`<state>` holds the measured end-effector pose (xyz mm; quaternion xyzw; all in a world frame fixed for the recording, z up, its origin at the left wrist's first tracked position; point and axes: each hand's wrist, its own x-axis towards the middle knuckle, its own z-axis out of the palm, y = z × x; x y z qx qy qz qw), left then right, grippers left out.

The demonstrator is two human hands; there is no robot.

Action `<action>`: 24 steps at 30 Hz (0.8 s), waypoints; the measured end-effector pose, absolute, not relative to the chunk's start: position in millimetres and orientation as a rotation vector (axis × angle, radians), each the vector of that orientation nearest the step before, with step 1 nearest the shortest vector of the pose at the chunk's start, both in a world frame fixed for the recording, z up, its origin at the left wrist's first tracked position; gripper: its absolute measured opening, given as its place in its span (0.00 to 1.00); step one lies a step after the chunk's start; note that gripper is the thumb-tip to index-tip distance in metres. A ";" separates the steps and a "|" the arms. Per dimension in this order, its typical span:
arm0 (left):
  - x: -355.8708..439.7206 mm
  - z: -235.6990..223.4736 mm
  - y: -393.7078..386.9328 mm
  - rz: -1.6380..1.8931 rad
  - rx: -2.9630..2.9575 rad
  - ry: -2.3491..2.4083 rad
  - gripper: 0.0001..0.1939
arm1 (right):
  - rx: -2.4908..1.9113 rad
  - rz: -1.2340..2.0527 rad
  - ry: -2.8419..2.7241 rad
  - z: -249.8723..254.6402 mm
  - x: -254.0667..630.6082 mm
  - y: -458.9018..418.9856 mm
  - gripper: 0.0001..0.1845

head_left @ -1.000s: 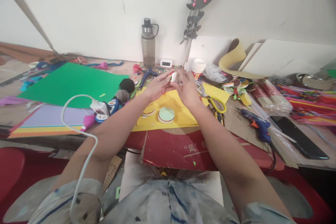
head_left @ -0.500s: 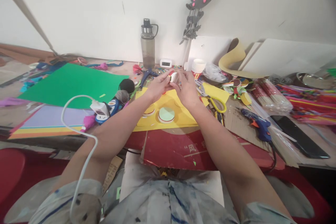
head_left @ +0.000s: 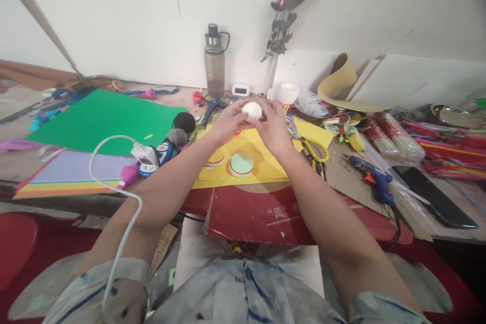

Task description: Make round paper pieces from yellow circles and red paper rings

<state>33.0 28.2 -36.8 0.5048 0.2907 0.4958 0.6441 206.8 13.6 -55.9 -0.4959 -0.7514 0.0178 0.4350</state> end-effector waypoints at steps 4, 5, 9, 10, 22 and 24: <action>28.4 -37.1 34.0 1.164 1.075 0.639 0.22 | -1.250 0.172 -1.684 -57.4 215.9 19.5 0.24; 27.4 -37.3 34.8 1.162 1.072 0.632 0.22 | -1.246 0.201 -1.655 -57.8 217.2 20.8 0.23; 26.5 -38.6 34.9 1.127 1.136 0.593 0.22 | -1.181 0.318 -1.661 -57.9 214.6 22.7 0.19; 26.8 -39.0 34.6 1.109 1.162 0.587 0.22 | -1.179 0.331 -1.670 -57.4 212.9 22.2 0.18; 26.7 -40.1 36.9 1.099 1.348 0.789 0.19 | -1.203 0.590 -1.536 -48.9 204.6 14.4 0.14; 25.8 -39.5 37.7 1.105 1.332 0.794 0.19 | -1.167 0.681 -1.500 -49.4 204.4 15.6 0.17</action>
